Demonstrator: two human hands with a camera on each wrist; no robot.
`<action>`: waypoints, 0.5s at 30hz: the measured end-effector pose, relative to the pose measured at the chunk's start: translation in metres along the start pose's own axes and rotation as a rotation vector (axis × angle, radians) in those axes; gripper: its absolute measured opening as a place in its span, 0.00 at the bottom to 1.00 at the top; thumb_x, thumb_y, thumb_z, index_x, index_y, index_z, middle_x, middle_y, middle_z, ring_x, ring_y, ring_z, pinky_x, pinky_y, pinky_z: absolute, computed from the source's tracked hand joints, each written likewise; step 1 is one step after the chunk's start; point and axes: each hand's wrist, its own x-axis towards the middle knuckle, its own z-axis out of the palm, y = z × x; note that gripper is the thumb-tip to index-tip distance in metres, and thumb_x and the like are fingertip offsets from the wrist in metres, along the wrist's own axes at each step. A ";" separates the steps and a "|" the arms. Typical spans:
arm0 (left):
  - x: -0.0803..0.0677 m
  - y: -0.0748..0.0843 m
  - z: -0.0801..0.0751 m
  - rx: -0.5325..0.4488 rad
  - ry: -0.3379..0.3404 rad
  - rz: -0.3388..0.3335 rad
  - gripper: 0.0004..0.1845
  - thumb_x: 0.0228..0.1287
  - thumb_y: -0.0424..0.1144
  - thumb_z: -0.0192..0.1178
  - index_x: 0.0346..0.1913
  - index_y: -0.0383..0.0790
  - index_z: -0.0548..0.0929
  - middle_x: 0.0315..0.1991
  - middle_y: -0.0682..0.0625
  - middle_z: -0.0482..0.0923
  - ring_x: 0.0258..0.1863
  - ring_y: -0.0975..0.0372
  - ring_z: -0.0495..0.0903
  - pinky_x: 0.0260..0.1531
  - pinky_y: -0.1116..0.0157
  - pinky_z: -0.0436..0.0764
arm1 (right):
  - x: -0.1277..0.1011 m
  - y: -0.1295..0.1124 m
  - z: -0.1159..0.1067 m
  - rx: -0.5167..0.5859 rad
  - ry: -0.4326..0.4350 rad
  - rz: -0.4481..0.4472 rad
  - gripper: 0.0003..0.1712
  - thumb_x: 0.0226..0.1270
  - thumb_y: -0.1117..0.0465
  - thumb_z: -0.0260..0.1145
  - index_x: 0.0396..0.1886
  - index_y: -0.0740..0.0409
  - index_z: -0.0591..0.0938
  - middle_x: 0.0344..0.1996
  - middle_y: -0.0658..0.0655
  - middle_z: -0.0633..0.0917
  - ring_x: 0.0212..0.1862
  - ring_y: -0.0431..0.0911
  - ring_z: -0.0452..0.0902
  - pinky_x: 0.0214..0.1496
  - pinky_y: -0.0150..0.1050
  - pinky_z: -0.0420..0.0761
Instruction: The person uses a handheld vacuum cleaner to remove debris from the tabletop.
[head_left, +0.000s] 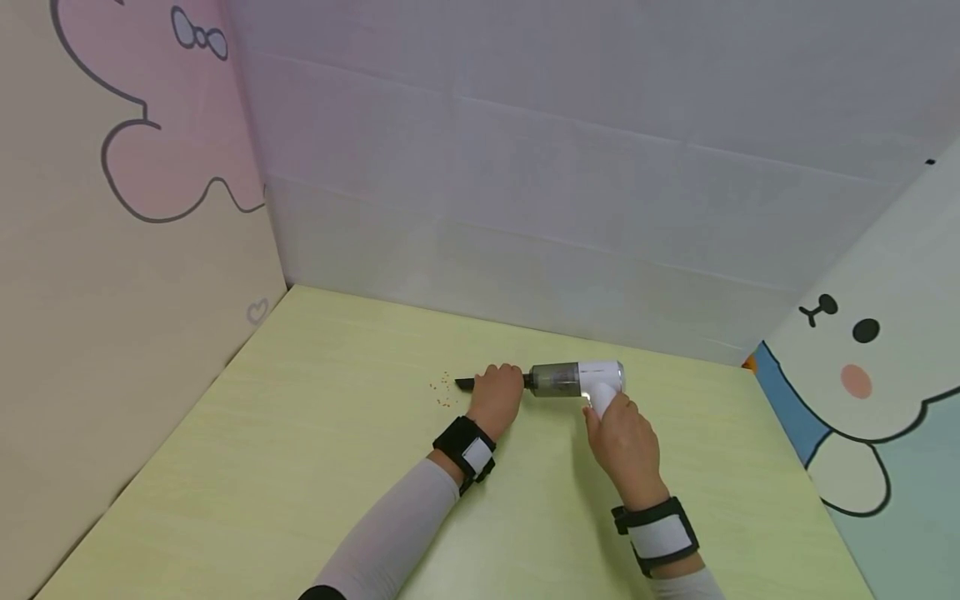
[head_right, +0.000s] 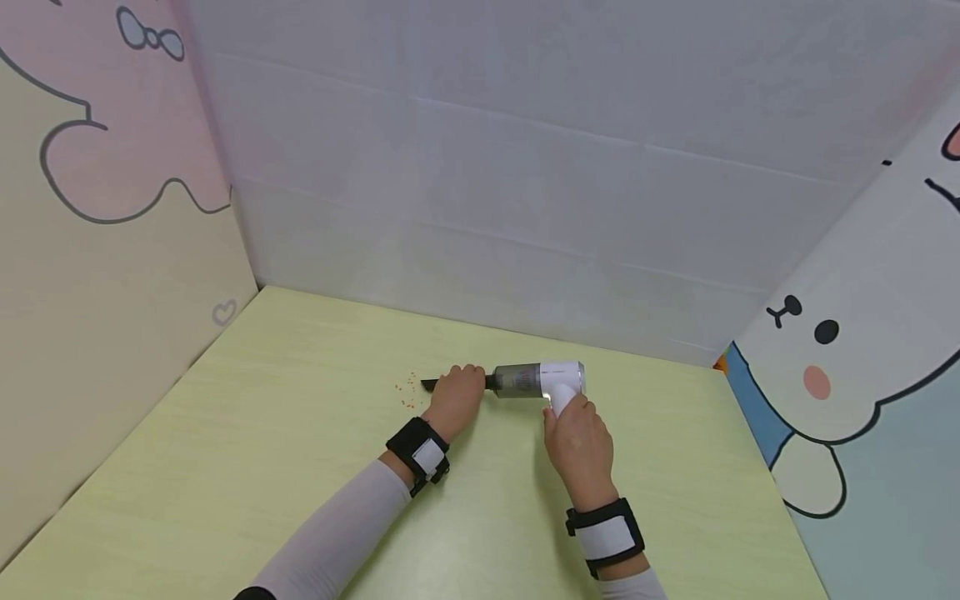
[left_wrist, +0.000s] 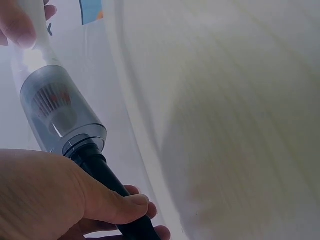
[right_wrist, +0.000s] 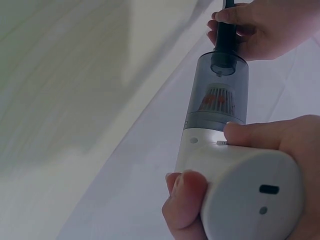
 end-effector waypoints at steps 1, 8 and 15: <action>0.000 0.000 0.000 0.000 0.000 0.000 0.10 0.74 0.34 0.60 0.52 0.39 0.86 0.46 0.45 0.85 0.47 0.51 0.84 0.49 0.51 0.85 | 0.000 0.000 0.000 0.000 -0.002 -0.001 0.28 0.70 0.54 0.68 0.42 0.80 0.73 0.27 0.70 0.79 0.24 0.59 0.79 0.21 0.51 0.80; -0.001 0.000 -0.002 -0.012 -0.010 -0.005 0.10 0.73 0.33 0.60 0.53 0.39 0.86 0.47 0.45 0.85 0.48 0.51 0.83 0.50 0.50 0.84 | 0.000 0.000 -0.001 0.006 -0.029 0.016 0.29 0.71 0.53 0.67 0.44 0.81 0.72 0.28 0.71 0.79 0.24 0.59 0.79 0.22 0.51 0.80; -0.002 0.001 -0.001 -0.007 -0.002 -0.001 0.10 0.74 0.33 0.59 0.52 0.38 0.86 0.47 0.45 0.85 0.48 0.50 0.84 0.49 0.50 0.85 | -0.001 0.000 -0.002 0.004 -0.048 0.030 0.30 0.71 0.53 0.67 0.45 0.81 0.72 0.29 0.71 0.79 0.25 0.58 0.79 0.23 0.51 0.81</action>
